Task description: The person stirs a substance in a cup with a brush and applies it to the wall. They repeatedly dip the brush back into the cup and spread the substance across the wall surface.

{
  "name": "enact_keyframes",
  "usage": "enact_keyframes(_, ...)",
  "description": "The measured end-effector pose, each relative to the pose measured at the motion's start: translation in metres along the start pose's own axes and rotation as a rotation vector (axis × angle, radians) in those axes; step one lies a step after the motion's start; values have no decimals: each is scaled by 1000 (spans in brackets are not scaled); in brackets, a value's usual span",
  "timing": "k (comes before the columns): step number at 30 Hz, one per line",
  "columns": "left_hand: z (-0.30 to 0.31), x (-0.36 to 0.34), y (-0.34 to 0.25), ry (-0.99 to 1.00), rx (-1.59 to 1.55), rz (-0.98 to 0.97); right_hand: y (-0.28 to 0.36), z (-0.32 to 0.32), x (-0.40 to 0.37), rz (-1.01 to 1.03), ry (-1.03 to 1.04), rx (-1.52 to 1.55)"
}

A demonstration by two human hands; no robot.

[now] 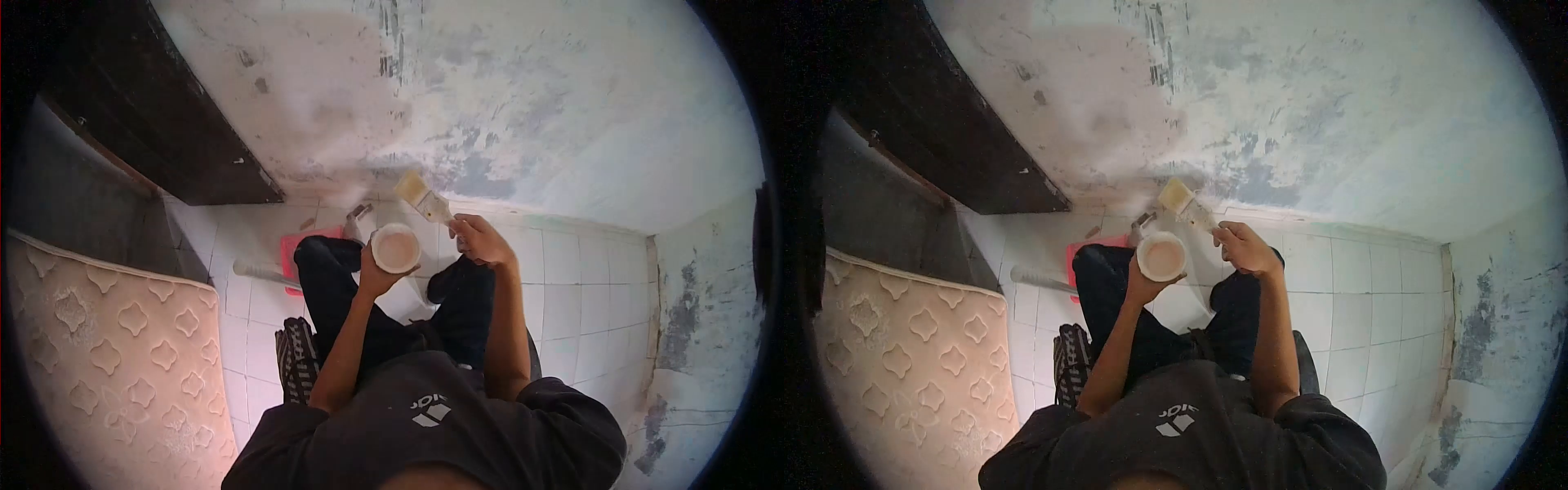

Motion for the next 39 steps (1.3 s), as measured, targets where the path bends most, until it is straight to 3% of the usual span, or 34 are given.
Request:
enact_keyframes(3,-6,-1,-5,-31,-25,-45,21,0,-25,165,138,-290)
enact_keyframes(7,-15,-6,-4,-49,-82,33,27,3,-42,178,150,-586)
enact_keyframes(9,-18,-5,-2,-72,-90,-3,26,-3,-42,213,117,-932)
enact_keyframes(13,-19,-4,-2,-60,-62,-37,20,-14,-39,199,36,-1030)
enact_keyframes(15,-18,-4,-3,-54,139,-114,19,-19,-37,62,4,-1132)
enact_keyframes(28,-20,-9,5,-3,93,-39,40,-44,-47,-36,-62,-1150)
enact_keyframes(33,-19,-8,-35,58,280,-206,33,-49,-32,-93,-48,-1182)
enact_keyframes(39,-29,-10,-30,164,281,-180,15,-51,-14,-109,-18,-1173)
Point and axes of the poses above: each hand's wrist, its own x-axis towards the middle knuckle, its own z-axis out of the back of the hand, y = z × x, the point moved 5 cm from there along x, towards the middle knuckle, and after that the axes turned 10 degrees about x, right-handed, at the moved point
